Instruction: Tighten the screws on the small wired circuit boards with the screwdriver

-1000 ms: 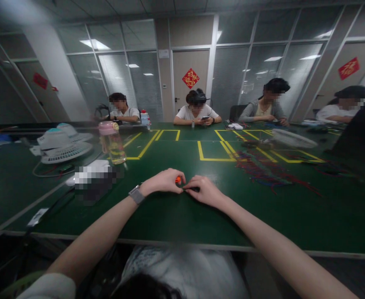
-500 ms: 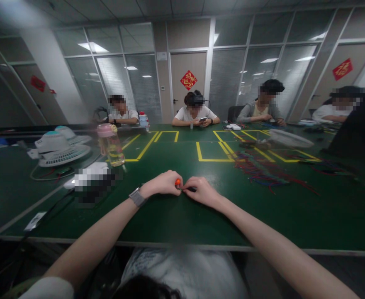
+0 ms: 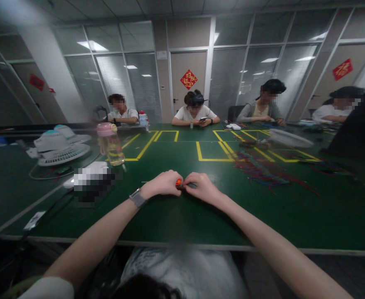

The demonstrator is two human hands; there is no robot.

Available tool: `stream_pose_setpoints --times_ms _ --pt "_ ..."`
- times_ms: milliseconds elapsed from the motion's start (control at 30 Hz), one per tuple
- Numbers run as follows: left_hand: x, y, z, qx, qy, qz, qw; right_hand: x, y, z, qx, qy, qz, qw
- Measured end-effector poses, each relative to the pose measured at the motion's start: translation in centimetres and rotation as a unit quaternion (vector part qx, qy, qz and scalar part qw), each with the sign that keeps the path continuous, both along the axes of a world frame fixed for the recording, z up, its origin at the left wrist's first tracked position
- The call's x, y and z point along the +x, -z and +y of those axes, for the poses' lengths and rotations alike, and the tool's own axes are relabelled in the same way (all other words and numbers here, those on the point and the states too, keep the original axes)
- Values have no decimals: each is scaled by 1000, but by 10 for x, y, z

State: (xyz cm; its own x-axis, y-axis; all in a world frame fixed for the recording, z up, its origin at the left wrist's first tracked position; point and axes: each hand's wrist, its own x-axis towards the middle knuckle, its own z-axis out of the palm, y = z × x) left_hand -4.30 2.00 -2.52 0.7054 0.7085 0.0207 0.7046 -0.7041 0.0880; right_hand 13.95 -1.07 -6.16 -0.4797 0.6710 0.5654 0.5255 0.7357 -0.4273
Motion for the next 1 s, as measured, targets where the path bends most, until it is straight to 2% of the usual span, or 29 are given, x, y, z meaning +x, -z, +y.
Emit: stream_pose_setpoints --times_ms 100,200,267,333,433,567,733,867,1000 --pt "-2 -2 -2 4 7 -7 1000 1 -2 0 -24 53 9 998" --pt "-7 -10 -2 -11 14 -33 999 2 -3 0 -98 101 65 988" --pt "-11 -18 0 -17 4 -83 996 2 -3 0 -172 101 131 971" --pt "-16 -25 4 -3 -32 -157 987 0 -3 0 -241 81 192 948" --pt "-21 -31 11 46 -98 -251 962 -5 -2 -1 -294 55 234 925" --pt "-22 -31 16 82 -139 -284 945 -9 4 -1 -304 40 224 925" --pt "-17 -25 13 129 -147 -237 951 -12 8 0 -272 35 194 942" --pt "-12 -22 9 165 -142 -195 956 -12 3 -4 -238 36 157 958" --pt "-10 -19 6 161 -133 -174 962 4 -5 -18 -273 7 119 955"
